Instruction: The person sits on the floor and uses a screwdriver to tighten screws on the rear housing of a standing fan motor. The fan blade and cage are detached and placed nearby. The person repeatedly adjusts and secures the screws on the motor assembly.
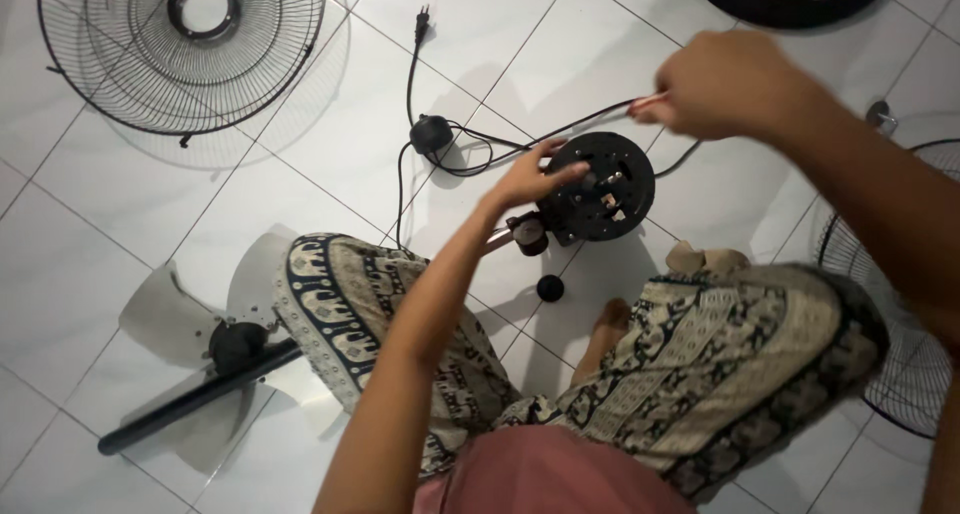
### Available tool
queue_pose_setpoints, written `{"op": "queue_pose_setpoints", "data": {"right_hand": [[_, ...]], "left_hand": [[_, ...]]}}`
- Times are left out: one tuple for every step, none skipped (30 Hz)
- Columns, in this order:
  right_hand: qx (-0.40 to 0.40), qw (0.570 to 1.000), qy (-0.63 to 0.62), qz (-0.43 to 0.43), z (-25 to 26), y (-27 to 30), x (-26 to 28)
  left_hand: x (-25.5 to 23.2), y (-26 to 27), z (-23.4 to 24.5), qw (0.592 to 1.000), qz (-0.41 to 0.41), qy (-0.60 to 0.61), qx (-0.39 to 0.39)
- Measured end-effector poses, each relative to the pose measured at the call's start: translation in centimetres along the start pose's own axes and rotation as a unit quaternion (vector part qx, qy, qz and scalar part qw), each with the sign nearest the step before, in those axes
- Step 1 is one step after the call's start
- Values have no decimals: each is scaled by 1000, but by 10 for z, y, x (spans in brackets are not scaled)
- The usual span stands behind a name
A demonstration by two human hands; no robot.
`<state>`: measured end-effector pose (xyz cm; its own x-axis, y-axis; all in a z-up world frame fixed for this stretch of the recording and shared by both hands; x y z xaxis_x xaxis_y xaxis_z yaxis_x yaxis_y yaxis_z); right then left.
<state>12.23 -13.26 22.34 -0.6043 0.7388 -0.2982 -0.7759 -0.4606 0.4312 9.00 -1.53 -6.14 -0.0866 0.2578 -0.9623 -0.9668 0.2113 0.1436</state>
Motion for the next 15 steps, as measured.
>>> {"op": "queue_pose_setpoints", "data": {"right_hand": [[-33,999,-27,1,0,2,-14],[-71,995,-76,9,-2,4,-25],[-108,986,-125,17,-6,8,-36],[-148,973,-174,24,-11,12,-43],[-158,958,-237,37,-22,13,-45],[-167,938,-300,50,-34,13,-44],[-174,914,-361,63,-46,11,-42],[-174,904,-386,63,-58,9,-39],[-174,893,-409,62,-69,9,-35],[-170,883,-432,60,-81,10,-32],[-187,866,-457,81,-85,14,-27],[-203,847,-481,101,-89,19,-24],[-219,826,-505,120,-92,24,-20],[-195,813,-541,92,-106,24,-22],[-170,798,-575,63,-120,26,-23]], "left_hand": [[10,-7,13,1000,-7,-9,-11],[22,-10,27,1000,-10,-18,-22],[46,-12,43,998,41,-7,-45],[70,-9,61,994,90,3,-69],[86,-3,80,987,101,-37,-119],[99,2,98,976,112,-78,-169],[120,5,100,973,161,-79,-147],[140,12,101,967,210,-79,-123],[159,19,101,958,258,-78,-99],[165,22,95,957,253,-125,-66],[170,25,88,953,247,-172,-31],[173,27,81,946,240,-217,4],[171,29,77,955,207,-213,3],[166,30,71,963,173,-208,3],[160,31,67,969,137,-204,3]]}}
Point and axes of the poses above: each hand's wrist, its own y-axis away from the middle knuckle, its own z-axis out of the back of the hand, x = y × z, the point moved 10 cm from there along -y, towards the middle knuckle, and after that the axes turned 2 degrees about x, right-handed, at the moved point
